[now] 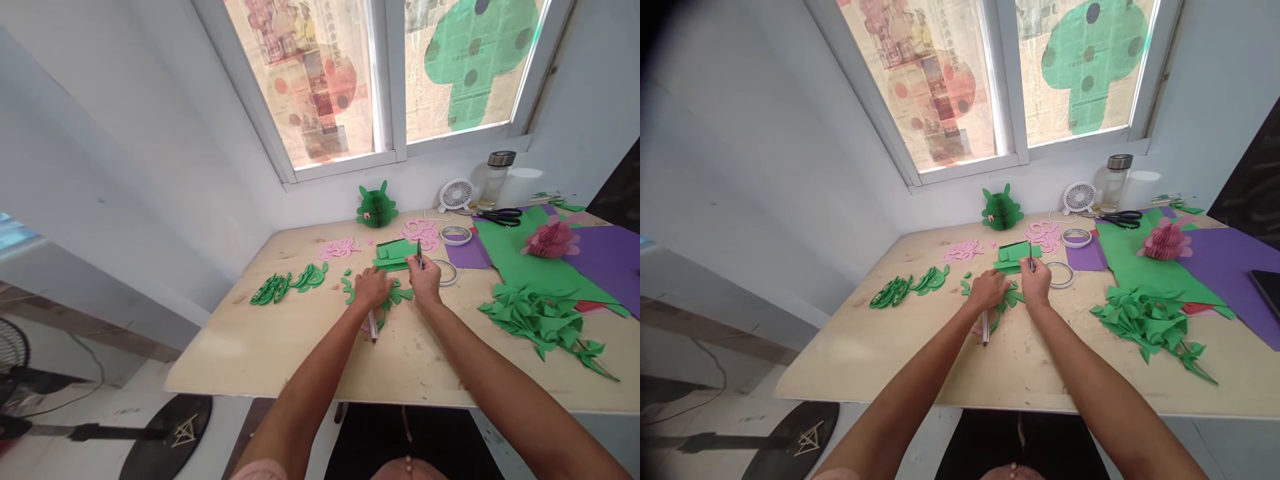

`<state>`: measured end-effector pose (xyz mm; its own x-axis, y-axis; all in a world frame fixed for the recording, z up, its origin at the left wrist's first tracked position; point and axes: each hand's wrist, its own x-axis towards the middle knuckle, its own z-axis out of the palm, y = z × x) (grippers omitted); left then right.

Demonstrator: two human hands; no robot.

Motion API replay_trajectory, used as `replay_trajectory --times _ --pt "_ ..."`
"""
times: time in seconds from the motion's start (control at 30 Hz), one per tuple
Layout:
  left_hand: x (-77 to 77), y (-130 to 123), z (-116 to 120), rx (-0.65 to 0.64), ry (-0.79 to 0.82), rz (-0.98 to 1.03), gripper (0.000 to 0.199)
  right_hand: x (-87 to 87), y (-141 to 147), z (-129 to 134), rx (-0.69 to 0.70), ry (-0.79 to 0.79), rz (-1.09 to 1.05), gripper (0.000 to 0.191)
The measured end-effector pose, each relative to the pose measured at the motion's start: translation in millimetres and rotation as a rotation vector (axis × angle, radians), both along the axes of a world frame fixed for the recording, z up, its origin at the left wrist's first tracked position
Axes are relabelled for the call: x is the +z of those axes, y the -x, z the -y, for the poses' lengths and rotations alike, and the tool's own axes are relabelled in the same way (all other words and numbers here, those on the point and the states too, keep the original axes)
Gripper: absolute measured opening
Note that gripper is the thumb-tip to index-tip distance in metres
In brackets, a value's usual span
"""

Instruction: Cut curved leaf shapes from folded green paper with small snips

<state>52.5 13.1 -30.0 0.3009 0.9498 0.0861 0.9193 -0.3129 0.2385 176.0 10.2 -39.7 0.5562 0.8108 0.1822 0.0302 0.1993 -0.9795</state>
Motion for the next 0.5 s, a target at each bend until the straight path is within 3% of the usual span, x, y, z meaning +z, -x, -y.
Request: replay_trajectory --times 0.17,0.23,0.33,0.5 --pt "-3.8 5.6 22.9 -0.094 0.006 0.032 0.038 0.2 2.2 0.0 0.010 0.018 -0.032 0.030" --pt "-0.9 14.6 21.3 -0.056 -0.012 0.042 0.040 0.0 3.0 0.3 0.018 0.030 -0.048 0.028" --pt "6.9 35.2 2.8 0.132 -0.028 -0.077 0.037 0.1 3.4 1.4 0.037 0.049 -0.071 0.025" --pt "13.1 62.8 -31.6 0.221 -0.013 -0.187 0.027 2.0 2.7 3.9 0.060 0.066 -0.092 0.023"
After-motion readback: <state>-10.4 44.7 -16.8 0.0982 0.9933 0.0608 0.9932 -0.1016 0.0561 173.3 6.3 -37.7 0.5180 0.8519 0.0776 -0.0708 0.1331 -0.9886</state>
